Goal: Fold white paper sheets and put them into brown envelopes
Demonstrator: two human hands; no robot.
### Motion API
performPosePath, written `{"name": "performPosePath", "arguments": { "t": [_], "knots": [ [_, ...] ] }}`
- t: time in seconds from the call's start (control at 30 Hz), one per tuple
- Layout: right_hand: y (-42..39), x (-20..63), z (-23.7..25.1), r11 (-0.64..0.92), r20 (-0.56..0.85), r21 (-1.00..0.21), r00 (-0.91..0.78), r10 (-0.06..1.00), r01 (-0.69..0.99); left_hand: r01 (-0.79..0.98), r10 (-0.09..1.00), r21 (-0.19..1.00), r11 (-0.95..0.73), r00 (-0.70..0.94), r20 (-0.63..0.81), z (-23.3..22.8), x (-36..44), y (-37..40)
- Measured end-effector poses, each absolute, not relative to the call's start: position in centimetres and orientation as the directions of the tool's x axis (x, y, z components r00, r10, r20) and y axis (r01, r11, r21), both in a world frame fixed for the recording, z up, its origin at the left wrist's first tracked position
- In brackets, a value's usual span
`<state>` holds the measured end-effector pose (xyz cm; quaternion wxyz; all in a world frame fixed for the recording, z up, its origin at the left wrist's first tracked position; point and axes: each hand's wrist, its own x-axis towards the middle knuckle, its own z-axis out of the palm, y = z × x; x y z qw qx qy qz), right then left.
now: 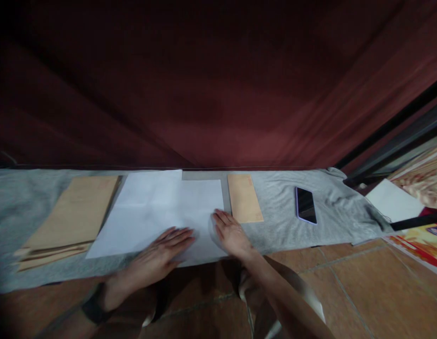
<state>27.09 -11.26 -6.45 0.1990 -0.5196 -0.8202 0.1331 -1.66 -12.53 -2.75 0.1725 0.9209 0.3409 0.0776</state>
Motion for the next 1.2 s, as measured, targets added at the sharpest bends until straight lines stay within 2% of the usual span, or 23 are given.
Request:
{"name": "performPosePath", "arguments": {
  "t": [0.2,0.37,0.5,0.6,0.67,0.73,0.87,1.03,1.2],
  "knots": [
    [-10.3,30.5,-4.0,0.391,0.021,-0.669,-0.510,0.860,0.632,0.544,0.691,0.555,-0.629,0.718,0.081,-0.8,-3.0,-11.2],
    [-11.4,30.5,-2.3,0.360,-0.126,-0.692,-0.595,0.793,0.626,0.507,0.745,0.674,-0.537,0.660,0.097,0.2,-3.1,-11.1],
    [-11.5,29.8,-1.9,0.333,-0.097,-0.746,-0.588,0.803,0.577,0.510,0.765,0.770,-0.383,0.642,-0.044,-0.1,-3.8,-10.7],
    [-11.3,29.8,-1.9,0.191,-0.137,-0.790,-0.472,0.871,0.582,0.524,0.792,0.818,-0.239,0.593,-0.148,-0.4,-4.9,-9.9],
    [-11.1,29.9,-2.1,0.049,-0.222,-0.753,-0.324,0.920,0.656,0.507,0.813,0.851,-0.140,0.549,-0.193,-0.5,-5.4,-9.3],
    [-11.0,30.0,-2.3,-0.027,-0.262,-0.703,-0.223,0.939,0.711,0.497,0.831,0.866,-0.048,0.501,-0.241,-0.6,-5.5,-8.8],
    [-10.0,29.4,-2.9,-0.024,-0.257,-0.656,-0.193,0.947,0.755,0.516,0.830,0.851,0.099,0.428,-0.356,-1.0,-5.1,-8.2],
    [-8.0,28.1,-3.7,-0.049,-0.160,-0.677,-0.083,0.984,0.734,0.339,0.901,0.914,0.224,0.286,-0.327,-2.2,-4.5,-7.1],
    [-7.2,27.1,-4.1,-0.042,-0.103,-0.693,-0.041,0.994,0.720,0.355,0.927,0.896,0.266,0.160,-0.339,-2.8,-3.9,-6.6]
  ]
}}
